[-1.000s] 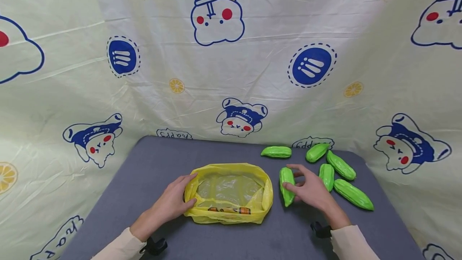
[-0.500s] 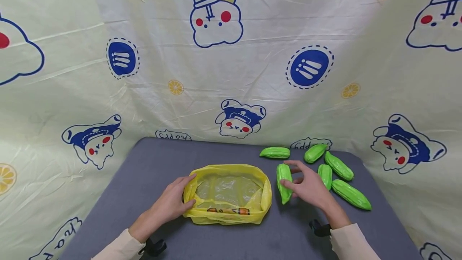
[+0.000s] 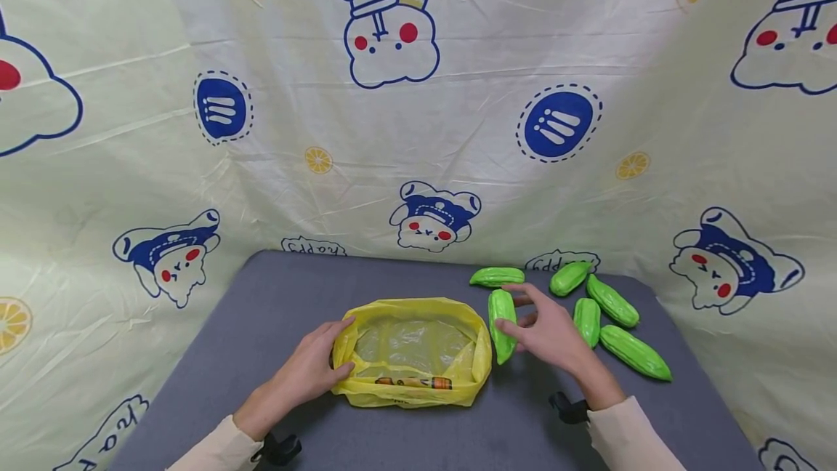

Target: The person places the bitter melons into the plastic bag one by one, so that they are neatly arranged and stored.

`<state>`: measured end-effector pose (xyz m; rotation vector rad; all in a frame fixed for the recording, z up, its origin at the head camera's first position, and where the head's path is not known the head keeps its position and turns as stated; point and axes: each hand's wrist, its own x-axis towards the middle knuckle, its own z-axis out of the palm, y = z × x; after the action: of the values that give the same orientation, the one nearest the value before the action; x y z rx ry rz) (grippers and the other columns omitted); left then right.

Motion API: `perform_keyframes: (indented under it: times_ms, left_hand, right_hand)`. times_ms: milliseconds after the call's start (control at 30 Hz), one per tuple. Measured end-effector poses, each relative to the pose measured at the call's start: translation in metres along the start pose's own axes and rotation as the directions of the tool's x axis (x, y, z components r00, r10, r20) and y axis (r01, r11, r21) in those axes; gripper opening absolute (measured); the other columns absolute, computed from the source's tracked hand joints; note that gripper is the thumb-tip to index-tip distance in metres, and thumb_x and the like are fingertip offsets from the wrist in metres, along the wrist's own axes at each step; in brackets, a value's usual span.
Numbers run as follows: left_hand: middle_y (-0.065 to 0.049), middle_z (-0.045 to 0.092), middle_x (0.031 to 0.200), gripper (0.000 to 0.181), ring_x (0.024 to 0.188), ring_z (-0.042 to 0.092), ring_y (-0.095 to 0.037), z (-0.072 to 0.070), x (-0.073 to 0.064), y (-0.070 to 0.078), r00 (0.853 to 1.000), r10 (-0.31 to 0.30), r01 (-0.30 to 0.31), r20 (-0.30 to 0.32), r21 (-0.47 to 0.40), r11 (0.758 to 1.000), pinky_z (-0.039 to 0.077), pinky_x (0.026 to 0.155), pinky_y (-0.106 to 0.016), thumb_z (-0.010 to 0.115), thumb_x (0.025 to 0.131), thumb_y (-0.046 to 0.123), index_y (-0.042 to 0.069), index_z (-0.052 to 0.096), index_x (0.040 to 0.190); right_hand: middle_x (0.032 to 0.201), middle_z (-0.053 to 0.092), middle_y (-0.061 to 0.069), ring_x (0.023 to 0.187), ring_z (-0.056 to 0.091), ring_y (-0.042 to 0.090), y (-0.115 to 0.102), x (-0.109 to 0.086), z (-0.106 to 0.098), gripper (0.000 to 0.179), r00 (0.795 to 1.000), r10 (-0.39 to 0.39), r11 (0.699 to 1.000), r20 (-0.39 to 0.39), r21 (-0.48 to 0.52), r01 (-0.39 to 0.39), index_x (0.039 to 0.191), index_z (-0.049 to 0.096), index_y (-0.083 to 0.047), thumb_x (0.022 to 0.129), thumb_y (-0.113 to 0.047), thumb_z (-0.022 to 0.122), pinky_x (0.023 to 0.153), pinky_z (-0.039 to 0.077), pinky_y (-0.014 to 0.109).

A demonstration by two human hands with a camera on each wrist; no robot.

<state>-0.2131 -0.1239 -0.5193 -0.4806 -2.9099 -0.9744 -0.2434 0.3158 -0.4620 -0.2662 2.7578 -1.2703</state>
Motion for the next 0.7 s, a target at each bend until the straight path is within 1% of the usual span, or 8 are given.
perform_keyframes:
  times_ms: [133, 300, 400, 633, 700]
  left_hand:
    - [-0.027, 0.071, 0.153, 0.079, 0.141, 0.071, -0.049, 0.001, 0.0, 0.0, 1.0, 0.007, -0.007, -0.007, 0.0, 1.0, 0.06, 0.117, -0.067, 0.094, 0.094, 0.009, 0.0, 0.061, 0.165]
    - [-0.026, 0.071, 0.153, 0.078, 0.141, 0.071, -0.048, 0.001, 0.001, 0.0, 1.0, 0.007, -0.007, -0.009, 0.0, 1.0, 0.06, 0.118, -0.065, 0.094, 0.093, 0.008, 0.0, 0.062, 0.164]
    - [-0.026, 0.071, 0.152, 0.078, 0.14, 0.072, -0.047, 0.001, 0.0, 0.0, 1.0, 0.008, -0.008, -0.011, -0.006, 1.0, 0.061, 0.117, -0.065, 0.094, 0.093, 0.008, -0.001, 0.062, 0.164]
    - [-0.027, 0.071, 0.153, 0.078, 0.141, 0.071, -0.048, 0.001, -0.001, 0.001, 1.0, 0.008, -0.008, -0.008, -0.008, 1.0, 0.061, 0.117, -0.065, 0.094, 0.094, 0.008, -0.001, 0.061, 0.164]
    - [-0.027, 0.07, 0.154, 0.079, 0.141, 0.071, -0.048, 0.0, -0.001, 0.001, 1.0, 0.005, -0.005, -0.002, -0.01, 1.0, 0.06, 0.118, -0.065, 0.094, 0.094, 0.008, -0.001, 0.061, 0.165]
  right_hand:
    - [0.167, 0.056, 0.034, 0.107, 0.083, 0.025, -0.008, 0.003, 0.004, 0.079, 1.0, -0.01, 1.0, 0.0, 0.009, 0.01, 0.173, 0.05, -0.014, 0.107, -0.039, 0.087, 0.075, 0.072, 0.045]
    - [0.167, 0.056, 0.033, 0.107, 0.083, 0.026, -0.017, 0.008, 0.01, 0.078, 0.999, -0.033, 0.999, 0.014, 0.017, 0.032, 0.172, 0.05, -0.015, 0.107, -0.038, 0.087, 0.074, 0.072, 0.041]
    - [0.166, 0.056, 0.032, 0.108, 0.083, 0.026, -0.022, 0.011, 0.015, 0.076, 0.999, -0.041, 0.999, 0.018, 0.025, 0.041, 0.171, 0.052, -0.016, 0.107, -0.036, 0.087, 0.073, 0.072, 0.042]
    - [0.163, 0.059, 0.03, 0.11, 0.084, 0.027, -0.031, 0.017, 0.025, 0.076, 0.998, -0.063, 0.998, 0.03, 0.013, 0.063, 0.171, 0.052, -0.014, 0.107, -0.038, 0.086, 0.073, 0.072, 0.039]
    - [0.162, 0.06, 0.029, 0.11, 0.083, 0.027, -0.035, 0.019, 0.029, 0.075, 0.997, -0.065, 0.998, 0.034, 0.012, 0.065, 0.17, 0.053, -0.015, 0.107, -0.038, 0.087, 0.073, 0.072, 0.041]
